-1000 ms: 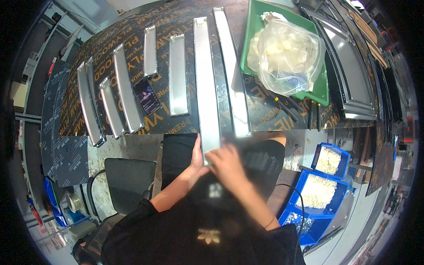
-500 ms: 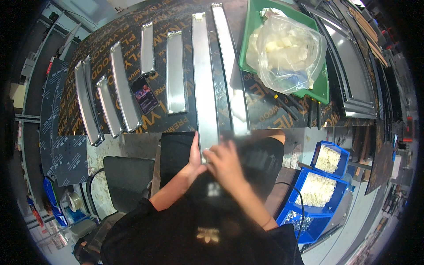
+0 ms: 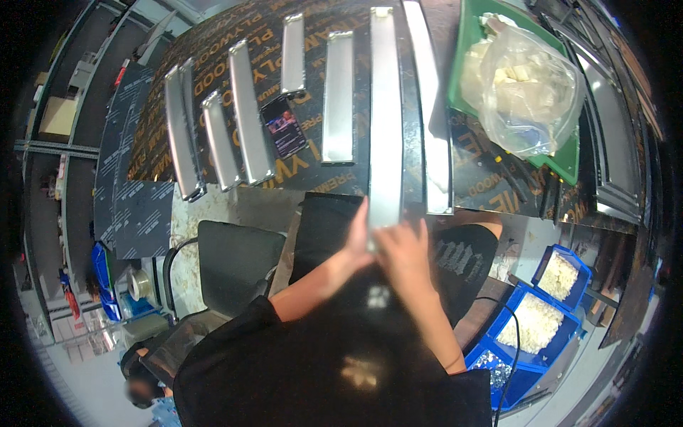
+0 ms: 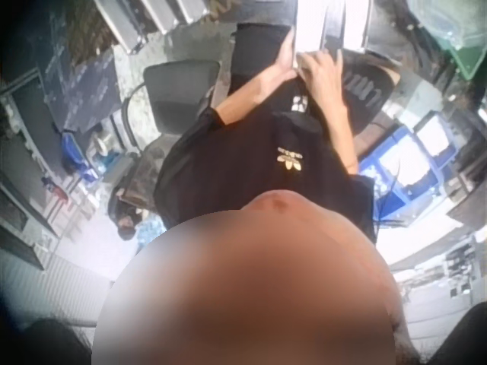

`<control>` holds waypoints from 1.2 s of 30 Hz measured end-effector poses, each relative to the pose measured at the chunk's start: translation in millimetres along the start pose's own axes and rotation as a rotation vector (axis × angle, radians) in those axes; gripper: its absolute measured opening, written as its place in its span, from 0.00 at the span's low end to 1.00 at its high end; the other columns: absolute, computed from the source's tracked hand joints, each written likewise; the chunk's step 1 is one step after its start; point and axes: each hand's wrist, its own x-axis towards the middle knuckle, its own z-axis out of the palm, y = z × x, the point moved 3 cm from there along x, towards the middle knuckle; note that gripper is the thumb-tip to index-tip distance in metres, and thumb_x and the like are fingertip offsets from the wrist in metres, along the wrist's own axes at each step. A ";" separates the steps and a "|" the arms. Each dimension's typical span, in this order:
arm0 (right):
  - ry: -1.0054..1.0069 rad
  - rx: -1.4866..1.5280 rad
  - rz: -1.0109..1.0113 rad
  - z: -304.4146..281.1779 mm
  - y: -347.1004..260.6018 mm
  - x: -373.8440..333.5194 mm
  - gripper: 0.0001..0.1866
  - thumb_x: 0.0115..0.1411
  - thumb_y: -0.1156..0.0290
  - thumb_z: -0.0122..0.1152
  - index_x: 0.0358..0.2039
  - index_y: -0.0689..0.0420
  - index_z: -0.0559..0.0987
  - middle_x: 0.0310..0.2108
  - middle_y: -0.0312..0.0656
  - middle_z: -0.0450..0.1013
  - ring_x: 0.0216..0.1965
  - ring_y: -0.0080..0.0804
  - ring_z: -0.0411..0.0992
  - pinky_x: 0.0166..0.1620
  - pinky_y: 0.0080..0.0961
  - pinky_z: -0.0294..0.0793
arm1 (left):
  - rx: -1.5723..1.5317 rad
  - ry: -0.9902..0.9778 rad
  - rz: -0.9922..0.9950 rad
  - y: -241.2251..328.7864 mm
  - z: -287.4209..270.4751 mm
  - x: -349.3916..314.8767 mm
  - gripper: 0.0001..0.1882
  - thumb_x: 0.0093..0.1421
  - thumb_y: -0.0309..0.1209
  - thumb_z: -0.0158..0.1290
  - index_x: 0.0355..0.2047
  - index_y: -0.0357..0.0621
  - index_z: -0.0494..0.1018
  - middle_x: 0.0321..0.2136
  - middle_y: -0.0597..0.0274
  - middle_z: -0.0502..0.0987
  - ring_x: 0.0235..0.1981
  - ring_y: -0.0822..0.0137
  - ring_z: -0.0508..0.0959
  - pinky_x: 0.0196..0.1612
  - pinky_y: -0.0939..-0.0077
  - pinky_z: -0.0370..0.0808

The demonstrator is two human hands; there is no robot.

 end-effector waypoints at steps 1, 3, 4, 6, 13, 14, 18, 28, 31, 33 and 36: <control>0.023 0.023 -0.011 -0.1 -1.1 -0.7 0.25 0.48 0.72 0.77 0.49 0.52 0.82 0.45 0.38 0.76 0.54 0.45 0.73 0.70 0.62 0.55 | -0.022 -0.006 0.008 -0.5 -0.1 0.7 0.44 0.72 0.67 0.26 0.54 0.38 0.75 0.42 0.49 0.83 0.44 0.58 0.83 0.51 0.62 0.80; 0.049 0.028 -0.026 0.0 -2.1 -1.3 0.24 0.48 0.73 0.77 0.47 0.53 0.81 0.42 0.38 0.75 0.49 0.45 0.73 0.70 0.60 0.55 | -0.038 0.002 -0.011 -0.8 -3.2 0.9 0.40 0.74 0.61 0.27 0.56 0.39 0.75 0.46 0.50 0.82 0.47 0.57 0.82 0.56 0.58 0.77; 0.069 0.035 -0.037 -0.2 -2.8 -1.7 0.24 0.47 0.74 0.77 0.47 0.54 0.81 0.42 0.38 0.74 0.47 0.45 0.73 0.70 0.60 0.55 | -0.045 0.045 -0.035 -1.8 -5.4 1.9 0.40 0.74 0.61 0.28 0.56 0.39 0.75 0.45 0.50 0.82 0.47 0.57 0.82 0.56 0.58 0.77; 0.072 0.023 -0.051 -0.1 -3.6 -2.3 0.23 0.47 0.74 0.77 0.46 0.54 0.81 0.40 0.38 0.74 0.46 0.44 0.73 0.70 0.60 0.55 | -0.050 0.043 -0.001 -2.5 -7.2 2.8 0.40 0.74 0.61 0.28 0.56 0.38 0.75 0.46 0.50 0.82 0.47 0.57 0.82 0.56 0.58 0.77; 0.021 0.014 -0.032 -3.4 -3.0 2.1 0.21 0.51 0.71 0.73 0.47 0.50 0.79 0.44 0.38 0.74 0.52 0.46 0.72 0.71 0.66 0.50 | -0.077 -0.038 0.003 -7.9 -11.5 7.4 0.39 0.73 0.65 0.30 0.59 0.45 0.73 0.45 0.54 0.81 0.45 0.59 0.83 0.50 0.62 0.81; -0.004 0.011 -0.032 -3.4 -2.9 3.8 0.21 0.51 0.71 0.72 0.47 0.50 0.80 0.44 0.38 0.75 0.53 0.46 0.73 0.71 0.67 0.49 | -0.082 -0.031 0.025 -7.3 -12.5 8.2 0.39 0.73 0.64 0.30 0.59 0.45 0.73 0.46 0.54 0.81 0.45 0.60 0.83 0.50 0.62 0.81; -0.056 0.001 -0.022 -3.6 -1.9 7.4 0.21 0.52 0.72 0.72 0.48 0.50 0.80 0.45 0.37 0.76 0.53 0.46 0.73 0.71 0.68 0.47 | -0.089 -0.011 0.050 -7.2 -13.8 10.6 0.37 0.74 0.63 0.31 0.60 0.46 0.72 0.48 0.55 0.81 0.47 0.60 0.82 0.50 0.63 0.81; 0.069 -0.009 -0.035 3.2 -6.5 -0.5 0.26 0.45 0.73 0.79 0.47 0.50 0.81 0.42 0.35 0.76 0.51 0.43 0.74 0.71 0.64 0.49 | -0.108 0.002 0.013 -4.4 -7.8 6.1 0.39 0.73 0.63 0.30 0.54 0.40 0.75 0.41 0.48 0.82 0.43 0.55 0.83 0.52 0.56 0.79; 0.075 -0.020 -0.035 1.0 -7.9 2.4 0.27 0.44 0.73 0.79 0.47 0.51 0.82 0.42 0.35 0.76 0.49 0.41 0.74 0.72 0.64 0.49 | -0.118 -0.009 0.003 -5.4 -9.0 6.4 0.37 0.73 0.62 0.31 0.53 0.42 0.76 0.42 0.50 0.82 0.43 0.57 0.83 0.52 0.58 0.78; 0.028 0.004 -0.019 -1.3 -7.8 6.1 0.21 0.49 0.72 0.74 0.45 0.50 0.81 0.41 0.36 0.76 0.49 0.41 0.74 0.72 0.64 0.49 | -0.120 -0.019 0.015 -6.2 -10.7 6.6 0.37 0.74 0.62 0.31 0.56 0.43 0.74 0.44 0.53 0.82 0.45 0.59 0.83 0.52 0.60 0.79; -0.054 0.017 -0.002 -4.9 -6.8 11.9 0.18 0.51 0.71 0.72 0.44 0.51 0.81 0.41 0.37 0.77 0.50 0.41 0.75 0.72 0.64 0.49 | -0.124 -0.019 0.046 -6.8 -13.1 8.6 0.37 0.74 0.62 0.31 0.61 0.45 0.72 0.49 0.55 0.81 0.48 0.61 0.82 0.53 0.64 0.80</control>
